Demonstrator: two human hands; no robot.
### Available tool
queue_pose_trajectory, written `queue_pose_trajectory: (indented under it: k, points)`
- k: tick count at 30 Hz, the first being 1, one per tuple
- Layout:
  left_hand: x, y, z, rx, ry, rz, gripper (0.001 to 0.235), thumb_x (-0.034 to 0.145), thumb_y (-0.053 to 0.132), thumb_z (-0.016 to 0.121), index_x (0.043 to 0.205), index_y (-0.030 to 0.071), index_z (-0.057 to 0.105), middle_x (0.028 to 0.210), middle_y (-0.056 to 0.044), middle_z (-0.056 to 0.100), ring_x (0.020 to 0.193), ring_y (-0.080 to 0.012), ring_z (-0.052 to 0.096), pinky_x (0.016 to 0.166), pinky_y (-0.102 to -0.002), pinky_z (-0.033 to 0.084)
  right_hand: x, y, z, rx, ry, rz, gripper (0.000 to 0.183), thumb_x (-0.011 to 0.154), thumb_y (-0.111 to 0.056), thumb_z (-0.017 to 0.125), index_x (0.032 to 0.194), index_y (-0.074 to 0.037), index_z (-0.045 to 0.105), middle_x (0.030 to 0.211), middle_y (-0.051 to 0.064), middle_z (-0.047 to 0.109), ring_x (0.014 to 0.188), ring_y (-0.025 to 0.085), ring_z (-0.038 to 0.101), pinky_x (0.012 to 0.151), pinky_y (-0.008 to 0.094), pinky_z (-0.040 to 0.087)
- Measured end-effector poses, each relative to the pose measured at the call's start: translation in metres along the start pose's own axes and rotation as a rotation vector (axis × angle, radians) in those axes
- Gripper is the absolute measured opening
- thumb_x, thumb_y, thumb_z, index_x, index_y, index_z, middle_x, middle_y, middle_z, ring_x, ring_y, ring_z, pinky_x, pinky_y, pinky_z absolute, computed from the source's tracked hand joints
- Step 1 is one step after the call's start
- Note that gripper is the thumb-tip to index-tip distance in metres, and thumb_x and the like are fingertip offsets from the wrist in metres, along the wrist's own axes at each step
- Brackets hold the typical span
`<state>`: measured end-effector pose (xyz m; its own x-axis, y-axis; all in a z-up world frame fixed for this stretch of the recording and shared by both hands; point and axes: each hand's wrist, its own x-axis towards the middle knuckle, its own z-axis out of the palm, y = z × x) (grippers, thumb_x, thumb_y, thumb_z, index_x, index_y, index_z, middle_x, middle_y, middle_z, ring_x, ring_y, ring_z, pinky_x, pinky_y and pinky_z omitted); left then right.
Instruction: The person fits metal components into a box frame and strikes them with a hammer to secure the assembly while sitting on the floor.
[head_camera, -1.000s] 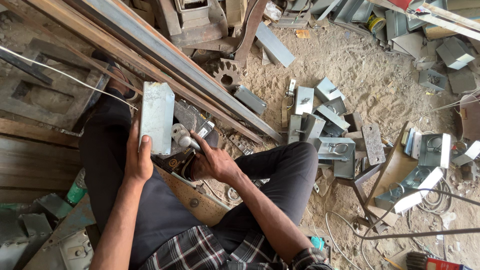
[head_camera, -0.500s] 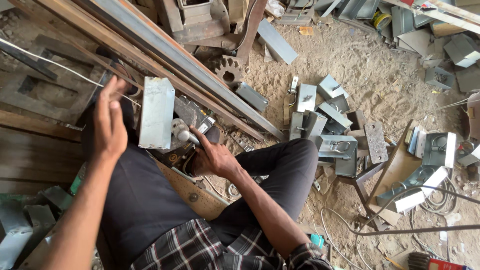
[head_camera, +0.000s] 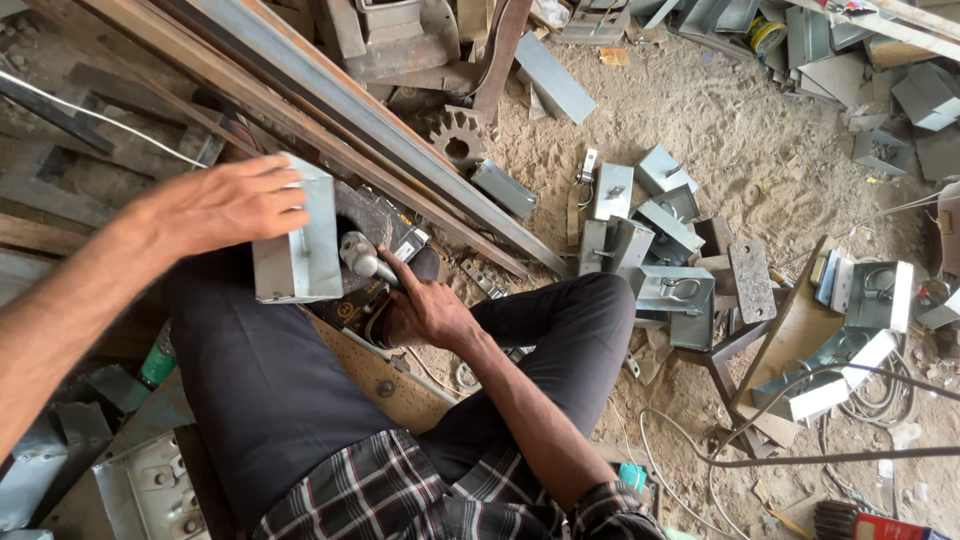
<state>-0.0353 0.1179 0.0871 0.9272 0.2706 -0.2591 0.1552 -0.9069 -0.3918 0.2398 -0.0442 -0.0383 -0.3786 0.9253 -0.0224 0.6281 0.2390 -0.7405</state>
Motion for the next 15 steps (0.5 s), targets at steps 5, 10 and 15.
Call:
queue_pose_trajectory:
  k: [5, 10, 15]
  points:
    - [-0.040, 0.004, 0.002, -0.428, -0.214, -0.316, 0.044, 0.073, 0.008, 0.084, 0.113, 0.016, 0.068, 0.116, 0.000, 0.068, 0.117, -0.0164, 0.063, 0.112, -0.028, 0.048, 0.000, 0.004, 0.006, -0.013, -0.057, 0.063, 0.074, 0.105, -0.023, 0.054, 0.165, -0.023, 0.009, 0.087, 0.019, 0.070, 0.062, 0.035, 0.068, 0.057, 0.051, 0.055]
    - [-0.076, 0.017, -0.001, -0.717, 0.137, -0.653, 0.061, 0.055, 0.028, 0.096, 0.107, 0.006, 0.072, 0.112, -0.008, 0.074, 0.106, -0.0251, 0.072, 0.103, -0.041, 0.054, -0.005, 0.006, 0.002, -0.006, -0.093, 0.117, 0.071, 0.108, -0.026, 0.052, 0.167, -0.024, 0.011, 0.078, 0.019, 0.069, 0.060, 0.034, 0.066, 0.060, 0.052, 0.053]
    - [-0.075, 0.036, -0.021, -0.682, 0.311, -0.814, 0.067, 0.061, 0.047, 0.094, 0.098, -0.003, 0.071, 0.118, -0.018, 0.072, 0.095, -0.0312, 0.073, 0.085, -0.045, 0.061, -0.002, 0.000, 0.001, 0.025, -0.068, 0.063, 0.070, 0.109, -0.026, 0.050, 0.166, -0.023, 0.010, 0.079, 0.020, 0.069, 0.062, 0.035, 0.066, 0.060, 0.052, 0.052]
